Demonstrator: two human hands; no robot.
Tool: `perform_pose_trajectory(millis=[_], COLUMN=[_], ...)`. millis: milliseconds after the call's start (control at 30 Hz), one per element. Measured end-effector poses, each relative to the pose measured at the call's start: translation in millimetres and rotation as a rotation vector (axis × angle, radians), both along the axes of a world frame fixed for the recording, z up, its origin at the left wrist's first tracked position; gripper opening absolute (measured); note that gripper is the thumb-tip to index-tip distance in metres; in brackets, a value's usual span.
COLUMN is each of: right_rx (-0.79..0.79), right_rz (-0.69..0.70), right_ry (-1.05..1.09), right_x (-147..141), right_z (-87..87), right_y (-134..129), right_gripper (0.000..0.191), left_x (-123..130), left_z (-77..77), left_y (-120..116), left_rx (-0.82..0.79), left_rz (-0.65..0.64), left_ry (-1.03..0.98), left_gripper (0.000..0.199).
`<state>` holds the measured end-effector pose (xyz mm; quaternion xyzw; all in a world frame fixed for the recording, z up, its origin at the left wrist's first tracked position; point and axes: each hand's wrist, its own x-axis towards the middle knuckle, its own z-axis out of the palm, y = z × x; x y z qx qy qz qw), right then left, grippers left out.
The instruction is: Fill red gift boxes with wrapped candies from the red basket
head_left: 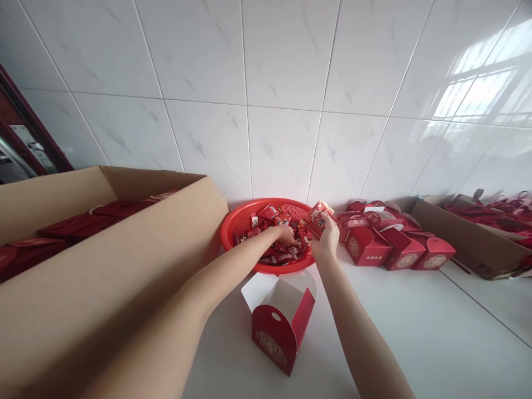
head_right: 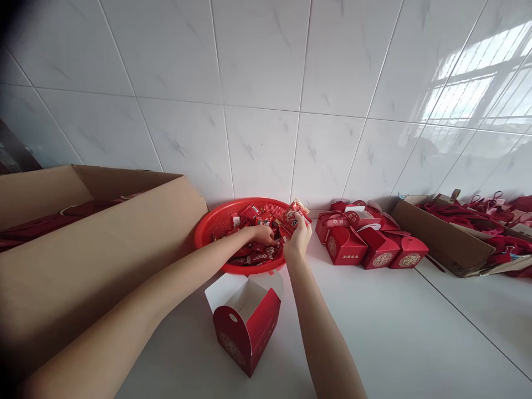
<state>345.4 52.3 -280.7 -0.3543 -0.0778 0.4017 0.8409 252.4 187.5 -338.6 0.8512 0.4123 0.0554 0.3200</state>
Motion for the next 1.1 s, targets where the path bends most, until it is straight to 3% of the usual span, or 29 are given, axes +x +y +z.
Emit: perform_pose_trajectory(millis=[133, 267, 467, 700, 900, 1100], right_rx=[-0.004, -0.01, -0.01, 0.02, -0.046, 0.029], right_rz=[-0.009, -0.004, 0.015, 0.026, 0.089, 0.183], right_ry=[0.01, 0.005, -0.005, -0.049, -0.099, -0.134], right_x=[-0.8, -0.3, 0.8, 1.6, -1.8, -6.3], right_z=[0.8, -0.3, -2.3, -6.6, -4.0, -1.1], right_y=[0.0, 1.1, 2.4, 4.4, 0.9, -1.2], right_gripper=[0.014, 0.015, 0.017, 0.016, 0.02, 0.018], left_x=[0.0, -9.3, -24.5, -28.9, -30.1, -29.5], left_z=[5.3, 22.0, 54.0, 65.0, 75.5, 81.5], left_y=[-2.8, -6.0, -19.6, -23.1, -29.2, -37.8], left_rx=[-0.111, -0.215, -0.398, -0.553, -0.499, -0.399], left_rz=[0.006, 0.012, 0.032, 0.122, 0.087, 0.062], left_ry=[0.059, 0.031, -0.232, -0.499, -0.819, -0.917], left_gripper=[0.028, 0.01, 0.013, 0.011, 0.024, 0.034])
